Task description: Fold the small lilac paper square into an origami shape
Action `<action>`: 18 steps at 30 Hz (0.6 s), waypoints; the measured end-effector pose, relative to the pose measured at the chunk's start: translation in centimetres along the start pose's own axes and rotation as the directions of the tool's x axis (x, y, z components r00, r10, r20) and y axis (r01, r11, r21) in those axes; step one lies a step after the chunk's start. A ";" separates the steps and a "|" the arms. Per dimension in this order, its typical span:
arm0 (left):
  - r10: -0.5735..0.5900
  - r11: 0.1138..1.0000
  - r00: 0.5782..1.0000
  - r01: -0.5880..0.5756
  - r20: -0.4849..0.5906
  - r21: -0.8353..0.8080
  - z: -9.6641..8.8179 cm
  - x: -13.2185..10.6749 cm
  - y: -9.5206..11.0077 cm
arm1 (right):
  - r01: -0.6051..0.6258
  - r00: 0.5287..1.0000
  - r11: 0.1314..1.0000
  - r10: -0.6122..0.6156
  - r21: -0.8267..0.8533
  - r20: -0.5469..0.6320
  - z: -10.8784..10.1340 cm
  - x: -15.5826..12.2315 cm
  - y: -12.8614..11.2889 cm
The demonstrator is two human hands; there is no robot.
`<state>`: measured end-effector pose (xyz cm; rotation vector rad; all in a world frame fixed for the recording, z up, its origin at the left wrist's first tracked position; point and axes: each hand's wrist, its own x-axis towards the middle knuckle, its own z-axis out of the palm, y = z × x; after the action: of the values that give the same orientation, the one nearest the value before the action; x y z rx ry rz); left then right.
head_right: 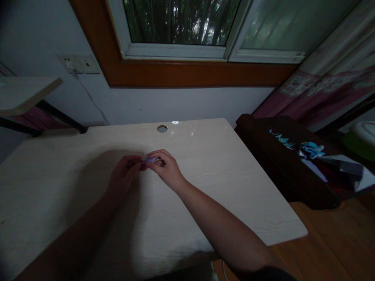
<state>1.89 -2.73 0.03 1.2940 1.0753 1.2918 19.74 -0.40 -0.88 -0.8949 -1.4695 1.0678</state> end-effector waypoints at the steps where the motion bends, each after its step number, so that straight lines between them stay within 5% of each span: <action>1: -0.002 1.000 1.000 0.002 -0.001 -0.002 0.0 0.0 0.1 | 0.000 1.000 1.000 0.000 0.002 -0.001 0.0 0.0 0.0; 18: -0.015 1.000 1.000 0.015 -0.016 -0.025 0.1 0.0 0.5 | 0.018 1.000 1.000 -0.018 -0.024 -0.008 0.0 0.0 -0.3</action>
<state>1.95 -2.82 0.50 1.2568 1.0751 1.3023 19.74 -0.52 -0.59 -0.9003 -1.4834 1.0347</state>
